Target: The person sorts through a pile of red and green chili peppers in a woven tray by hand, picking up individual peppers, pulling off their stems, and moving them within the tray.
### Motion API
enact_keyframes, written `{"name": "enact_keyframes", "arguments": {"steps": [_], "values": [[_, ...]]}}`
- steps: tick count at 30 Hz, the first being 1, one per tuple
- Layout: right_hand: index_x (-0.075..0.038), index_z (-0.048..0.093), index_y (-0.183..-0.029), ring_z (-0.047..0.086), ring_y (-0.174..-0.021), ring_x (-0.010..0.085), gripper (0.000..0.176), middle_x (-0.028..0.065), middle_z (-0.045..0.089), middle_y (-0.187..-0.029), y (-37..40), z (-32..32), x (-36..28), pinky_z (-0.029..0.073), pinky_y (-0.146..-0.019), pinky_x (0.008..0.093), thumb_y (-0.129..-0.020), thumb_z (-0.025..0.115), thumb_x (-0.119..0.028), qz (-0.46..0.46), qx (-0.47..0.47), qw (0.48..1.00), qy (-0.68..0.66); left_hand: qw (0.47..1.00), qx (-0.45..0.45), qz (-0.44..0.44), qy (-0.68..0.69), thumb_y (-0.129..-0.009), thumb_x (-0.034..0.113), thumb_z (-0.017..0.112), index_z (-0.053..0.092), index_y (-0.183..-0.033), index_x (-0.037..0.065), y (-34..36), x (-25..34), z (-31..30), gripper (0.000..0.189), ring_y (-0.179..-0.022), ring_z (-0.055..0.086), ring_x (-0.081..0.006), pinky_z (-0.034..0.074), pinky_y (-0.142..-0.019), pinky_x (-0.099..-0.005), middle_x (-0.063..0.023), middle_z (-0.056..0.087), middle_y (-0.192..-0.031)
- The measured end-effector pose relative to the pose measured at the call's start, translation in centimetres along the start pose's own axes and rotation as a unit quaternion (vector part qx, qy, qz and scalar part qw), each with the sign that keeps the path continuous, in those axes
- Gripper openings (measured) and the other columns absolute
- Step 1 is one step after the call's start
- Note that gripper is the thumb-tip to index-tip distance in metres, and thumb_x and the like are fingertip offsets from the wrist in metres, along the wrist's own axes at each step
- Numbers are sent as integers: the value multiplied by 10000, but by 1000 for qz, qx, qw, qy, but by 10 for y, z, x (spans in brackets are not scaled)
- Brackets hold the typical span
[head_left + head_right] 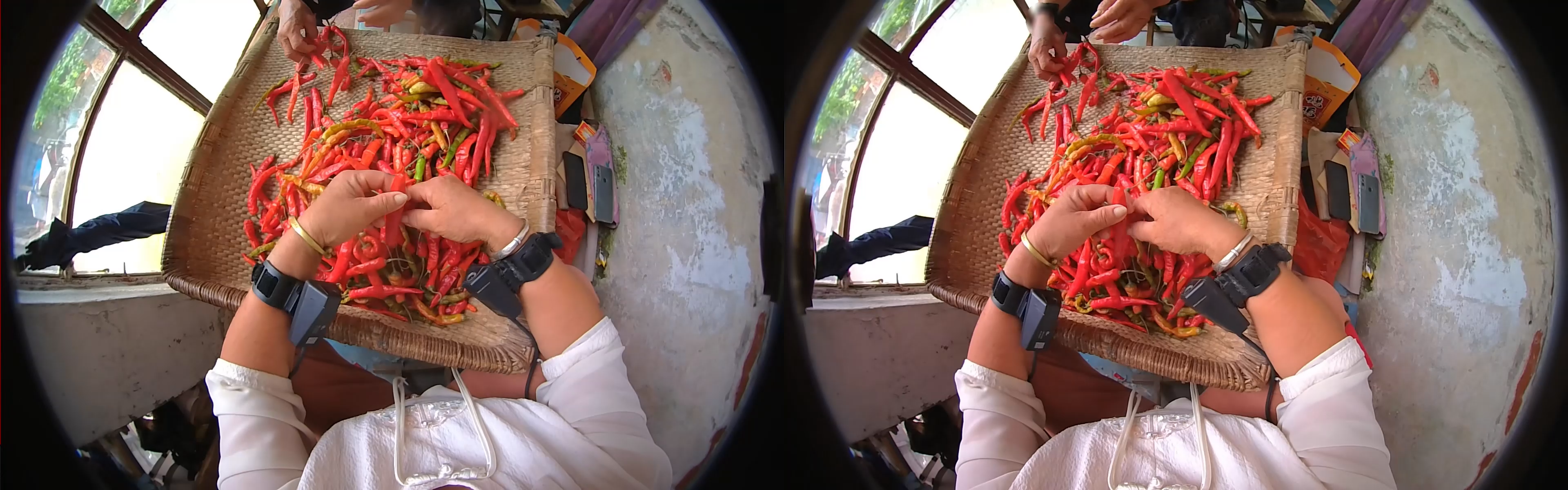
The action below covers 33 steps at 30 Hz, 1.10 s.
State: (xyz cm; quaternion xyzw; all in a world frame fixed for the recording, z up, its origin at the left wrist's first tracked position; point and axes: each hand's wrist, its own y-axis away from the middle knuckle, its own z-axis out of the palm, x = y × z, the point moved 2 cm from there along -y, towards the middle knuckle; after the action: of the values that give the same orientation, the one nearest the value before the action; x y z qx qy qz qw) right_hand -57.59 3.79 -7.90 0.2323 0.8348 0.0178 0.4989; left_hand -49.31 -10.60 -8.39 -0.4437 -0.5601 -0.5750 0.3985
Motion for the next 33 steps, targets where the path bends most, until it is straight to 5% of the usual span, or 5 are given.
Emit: {"name": "enact_keyframes", "arguments": {"steps": [6,13,22,29,33], "values": [[-43,619,-849,600,-760,296,239,151,621,-783,0,-9,11,461,-679,378,-751,593,-259,-8,43,996,77,999,29,-38,-14,-856,204,571,610,-844,57,1,5,-21,152,-562,491,-21,420,-537,-169,54,545,-651],[-37,614,-830,604,-749,282,220,133,626,-774,0,-6,7,463,-672,373,-757,597,-244,-10,58,995,86,909,262,135,294,-880,201,531,572,-1004,78,-11,4,-60,180,-646,594,-60,466,-527,-181,19,608,-787],[4,606,-862,605,-704,260,242,153,618,-741,-5,-2,5,460,-648,339,-786,583,-225,-31,143,987,-70,941,208,45,262,-863,211,558,587,-879,68,-11,6,-15,147,-573,548,-49,442,-485,-170,21,580,-750],[-9,616,-852,597,-681,254,238,149,613,-727,-4,-8,11,452,-634,335,-804,569,-237,-18,152,986,-59,988,26,-84,-123,-847,243,582,573,-776,69,-9,1,-1,188,-495,520,-50,412,-440,-177,15,563,-633],[-22,619,-830,598,-700,272,232,152,613,-730,-4,-8,11,453,-638,351,-794,574,-246,-26,162,986,-26,972,167,-15,162,-873,225,540,564,-944,35,-16,-2,-22,204,-530,543,-54,447,-475,-175,-10,594,-708]]}}
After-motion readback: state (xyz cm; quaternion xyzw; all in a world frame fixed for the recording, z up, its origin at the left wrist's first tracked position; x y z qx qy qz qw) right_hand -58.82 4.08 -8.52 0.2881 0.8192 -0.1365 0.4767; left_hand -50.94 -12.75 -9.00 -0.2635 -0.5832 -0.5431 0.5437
